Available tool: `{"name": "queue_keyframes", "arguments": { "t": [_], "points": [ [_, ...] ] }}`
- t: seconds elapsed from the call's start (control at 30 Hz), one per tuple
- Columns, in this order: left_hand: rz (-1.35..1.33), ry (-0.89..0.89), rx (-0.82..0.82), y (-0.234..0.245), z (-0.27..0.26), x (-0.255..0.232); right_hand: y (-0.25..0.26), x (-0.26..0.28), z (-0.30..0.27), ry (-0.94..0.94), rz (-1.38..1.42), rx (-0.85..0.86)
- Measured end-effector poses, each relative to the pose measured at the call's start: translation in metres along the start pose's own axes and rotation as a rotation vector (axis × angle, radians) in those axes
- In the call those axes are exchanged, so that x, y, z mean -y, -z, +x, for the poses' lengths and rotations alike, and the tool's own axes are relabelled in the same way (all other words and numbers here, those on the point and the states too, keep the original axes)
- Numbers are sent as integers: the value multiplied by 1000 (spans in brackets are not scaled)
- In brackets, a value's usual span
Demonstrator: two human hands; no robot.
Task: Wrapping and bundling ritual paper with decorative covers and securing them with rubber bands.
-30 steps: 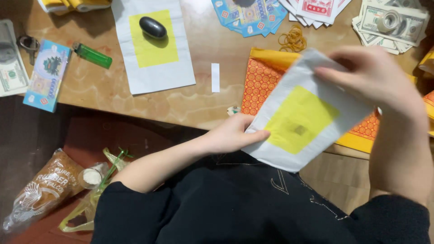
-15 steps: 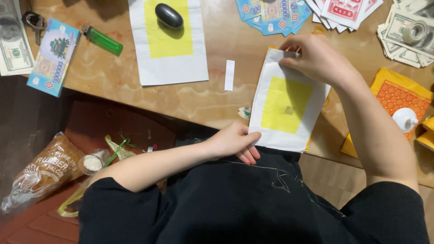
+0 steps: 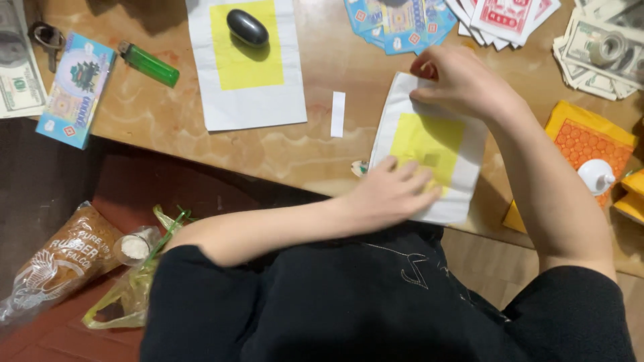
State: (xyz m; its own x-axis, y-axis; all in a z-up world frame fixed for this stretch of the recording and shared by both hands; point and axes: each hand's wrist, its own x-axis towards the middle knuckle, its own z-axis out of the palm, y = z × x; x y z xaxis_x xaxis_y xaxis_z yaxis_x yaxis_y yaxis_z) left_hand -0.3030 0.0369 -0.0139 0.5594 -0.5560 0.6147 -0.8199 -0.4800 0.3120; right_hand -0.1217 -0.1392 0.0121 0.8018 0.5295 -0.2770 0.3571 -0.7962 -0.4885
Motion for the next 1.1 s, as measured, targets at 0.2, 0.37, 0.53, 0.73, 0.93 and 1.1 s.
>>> {"name": "queue_keyframes", "arguments": {
  "t": [0.2,0.37,0.53,0.73,0.93,1.1],
  "points": [
    [-9,52,229,-37,0,-5,19,16,13,-100,-157,230],
    [4,67,116,-35,2,-5,23,11,21,-65,-148,327],
    [-72,85,166,-36,3,-4,20,12,33,-83,47,329],
    [-61,87,139,-35,2,-3,24,18,40,-72,-274,483],
    [-40,77,123,-35,1,-3,33,21,39,30,-80,520],
    [-28,34,117,-31,-1,2,52,37,14,22,-142,582]
  ]
}}
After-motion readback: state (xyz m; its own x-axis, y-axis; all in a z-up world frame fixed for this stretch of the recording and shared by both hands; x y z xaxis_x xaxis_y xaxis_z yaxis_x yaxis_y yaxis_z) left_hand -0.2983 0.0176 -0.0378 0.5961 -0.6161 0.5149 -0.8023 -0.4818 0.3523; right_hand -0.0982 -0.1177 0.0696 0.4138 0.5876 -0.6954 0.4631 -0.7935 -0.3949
